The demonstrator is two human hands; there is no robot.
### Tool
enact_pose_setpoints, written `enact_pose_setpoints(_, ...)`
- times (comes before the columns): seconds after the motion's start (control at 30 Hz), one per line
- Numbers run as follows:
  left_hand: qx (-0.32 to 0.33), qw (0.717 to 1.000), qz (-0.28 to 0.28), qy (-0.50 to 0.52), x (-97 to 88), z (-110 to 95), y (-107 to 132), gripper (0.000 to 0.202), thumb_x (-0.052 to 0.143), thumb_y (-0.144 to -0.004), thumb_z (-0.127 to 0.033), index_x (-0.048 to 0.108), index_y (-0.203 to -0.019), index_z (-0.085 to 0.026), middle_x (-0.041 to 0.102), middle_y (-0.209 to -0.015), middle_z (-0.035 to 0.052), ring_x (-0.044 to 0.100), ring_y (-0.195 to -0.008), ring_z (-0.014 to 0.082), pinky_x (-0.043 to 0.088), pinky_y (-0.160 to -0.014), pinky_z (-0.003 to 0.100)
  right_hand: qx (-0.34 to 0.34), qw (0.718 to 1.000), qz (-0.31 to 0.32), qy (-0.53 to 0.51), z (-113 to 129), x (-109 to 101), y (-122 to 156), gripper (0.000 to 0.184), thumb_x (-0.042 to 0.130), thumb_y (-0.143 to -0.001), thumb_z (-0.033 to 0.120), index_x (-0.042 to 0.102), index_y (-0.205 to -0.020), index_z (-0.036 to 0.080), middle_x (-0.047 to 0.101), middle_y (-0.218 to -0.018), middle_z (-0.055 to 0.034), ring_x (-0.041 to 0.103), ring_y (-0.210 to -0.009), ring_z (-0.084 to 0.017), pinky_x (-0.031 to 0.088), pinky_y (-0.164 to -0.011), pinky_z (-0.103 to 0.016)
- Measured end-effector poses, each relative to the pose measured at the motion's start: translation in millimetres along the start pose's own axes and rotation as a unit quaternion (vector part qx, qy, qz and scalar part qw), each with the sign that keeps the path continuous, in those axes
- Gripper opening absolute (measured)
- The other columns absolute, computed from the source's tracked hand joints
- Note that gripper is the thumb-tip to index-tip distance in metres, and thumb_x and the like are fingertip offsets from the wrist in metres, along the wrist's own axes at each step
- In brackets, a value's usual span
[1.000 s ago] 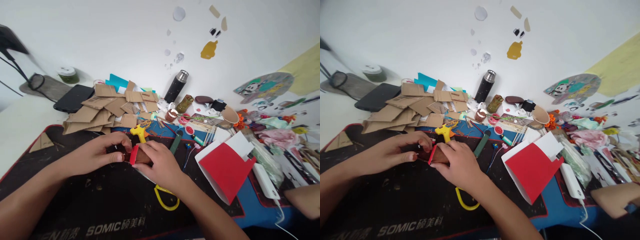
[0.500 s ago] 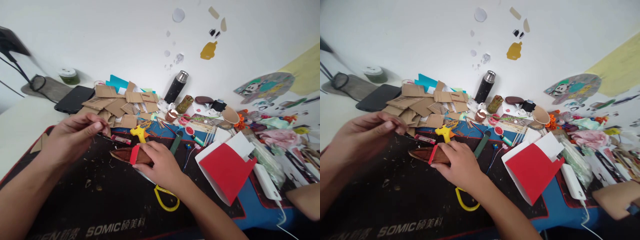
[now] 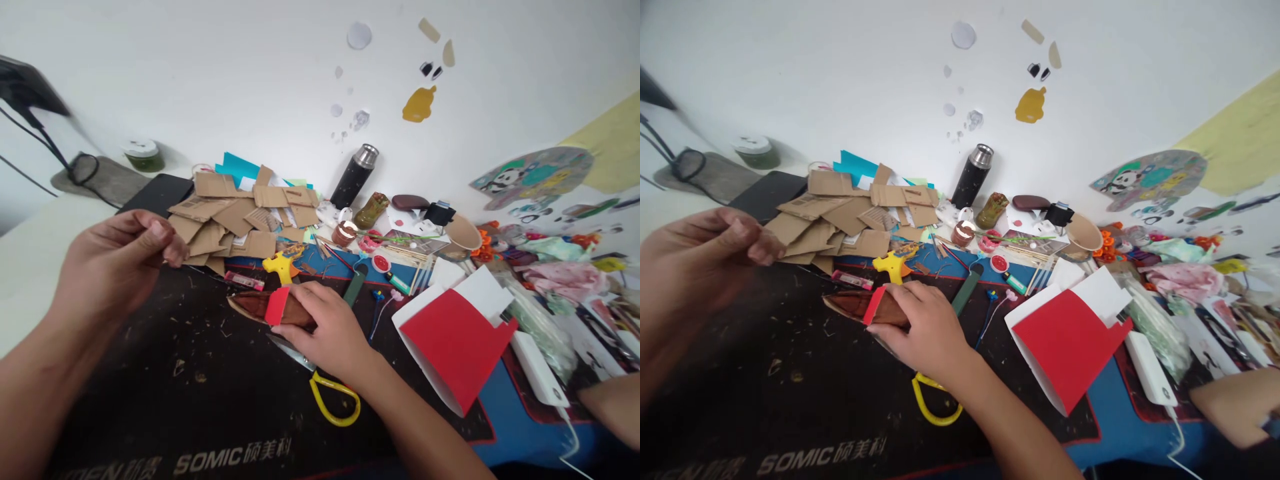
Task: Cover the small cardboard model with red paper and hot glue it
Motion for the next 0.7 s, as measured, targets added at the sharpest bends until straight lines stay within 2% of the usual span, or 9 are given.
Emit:
enact_pose_setpoints(0.2, 0.052, 0.998, -0.025, 0.005, -7.3, -5, -5, 0.055, 0.112, -0.064, -0.052, 0.068, -0.068, -0.019, 0.048, -0.049, -0.0073, 0.043, -0.048, 0.0099, 0.042, -0.053, 0.027, 0.03, 0.995, -0.023, -0.09, -5, -14, 0, 0.049, 0.091, -0.101, 0.048, 0.077, -0.14, 0.023, 0.082, -0.13, -0.0135, 0.079, -0.121, -0.031, 0.064, -0.109, -0.047)
enact_pose_setpoints(0.33, 0.086, 0.995, -0.057, -0.017, -11.9, -12, -3, 0.058, 0.095, -0.086, -0.043, 0.05, -0.055, -0.023, 0.036, -0.047, -0.0081, 0.034, -0.045, 0.0092, 0.033, -0.048, 0.027, 0.061, 0.983, -0.021, -0.17, -7, -19, -1, 0.042, 0.093, -0.099, 0.042, 0.08, -0.134, 0.024, 0.083, -0.126, -0.01, 0.079, -0.117, -0.028, 0.064, -0.106, -0.043)
enact_pose_setpoints(0.4, 0.074, 0.991, -0.077, -0.082, -15.3, -10, 0, 0.064, 0.084, -0.097, -0.047, 0.042, -0.053, -0.024, 0.035, -0.049, -0.0069, 0.034, -0.048, 0.0102, 0.032, -0.05, 0.027, 0.079, 0.977, -0.014, -0.198, -9, -19, 0, 0.039, 0.094, -0.097, 0.041, 0.082, -0.131, 0.025, 0.083, -0.124, -0.0084, 0.079, -0.114, -0.027, 0.064, -0.105, -0.042)
enact_pose_setpoints(0.47, 0.047, 0.974, -0.083, -0.207, -18.7, -2, 0, 0.058, 0.073, -0.105, -0.052, 0.054, -0.059, -0.023, 0.05, -0.056, -0.0031, 0.04, -0.053, 0.012, 0.035, -0.053, 0.027, 0.097, 0.971, -0.007, -0.218, -11, -17, 2, 0.037, 0.094, -0.096, 0.041, 0.083, -0.127, 0.024, 0.084, -0.123, -0.0081, 0.08, -0.113, -0.027, 0.064, -0.103, -0.041)
enact_pose_setpoints(0.5, 0.044, 0.959, -0.068, -0.27, -17.7, 2, -1, 0.046, 0.078, -0.101, -0.054, 0.068, -0.069, -0.022, 0.061, -0.064, -0.0012, 0.046, -0.057, 0.0134, 0.039, -0.055, 0.026, 0.105, 0.968, -0.007, -0.228, -11, -17, 2, 0.037, 0.095, -0.095, 0.041, 0.084, -0.126, 0.023, 0.084, -0.123, -0.0082, 0.08, -0.113, -0.027, 0.064, -0.102, -0.041)
enact_pose_setpoints(0.53, 0.057, 0.954, -0.037, -0.292, -13.5, 6, -1, 0.034, 0.09, -0.088, -0.053, 0.079, -0.09, -0.021, 0.076, -0.084, 0.0024, 0.06, -0.071, 0.0164, 0.048, -0.066, 0.027, 0.114, 0.964, -0.007, -0.238, -12, -17, 3, 0.037, 0.095, -0.095, 0.041, 0.084, -0.126, 0.023, 0.085, -0.124, -0.0082, 0.081, -0.114, -0.028, 0.064, -0.103, -0.041)
enact_pose_setpoints(0.57, 0.087, 0.953, -0.023, -0.289, -10.8, 6, -1, 0.051, 0.098, -0.078, -0.054, 0.081, -0.114, -0.022, 0.084, -0.114, 0.0064, 0.07, -0.091, 0.0216, 0.056, -0.081, 0.03, 0.122, 0.96, -0.007, -0.25, -13, -16, 4, 0.039, 0.095, -0.094, 0.041, 0.085, -0.126, 0.023, 0.085, -0.125, -0.008, 0.081, -0.115, -0.028, 0.064, -0.104, -0.041)
enact_pose_setpoints(0.63, 0.11, 0.947, 0.035, -0.3, 1.5, 12, 3, 0.079, 0.094, -0.082, -0.064, 0.072, -0.147, -0.026, 0.075, -0.157, 0.0115, 0.073, -0.127, 0.0312, 0.056, -0.11, 0.041, 0.139, 0.951, -0.006, -0.275, -14, -15, 4, 0.041, 0.095, -0.093, 0.042, 0.085, -0.128, 0.024, 0.086, -0.129, -0.0076, 0.081, -0.119, -0.029, 0.063, -0.108, -0.043)
enact_pose_setpoints(0.7, 0.123, 0.929, 0.107, -0.332, 20.1, 14, 13, 0.066, 0.08, -0.095, -0.069, 0.075, -0.146, -0.028, 0.077, -0.156, 0.0111, 0.074, -0.131, 0.0352, 0.056, -0.115, 0.048, 0.155, 0.941, -0.002, -0.3, -14, -13, 4, 0.042, 0.095, -0.092, 0.044, 0.085, -0.127, 0.025, 0.087, -0.131, -0.0069, 0.081, -0.121, -0.03, 0.063, -0.109, -0.044)
Point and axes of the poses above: each hand's wrist, its own y-axis away from the middle knuckle, its own x-axis out of the palm, z = x × y, the point moved 8 cm from there along -y, towards the middle knuckle
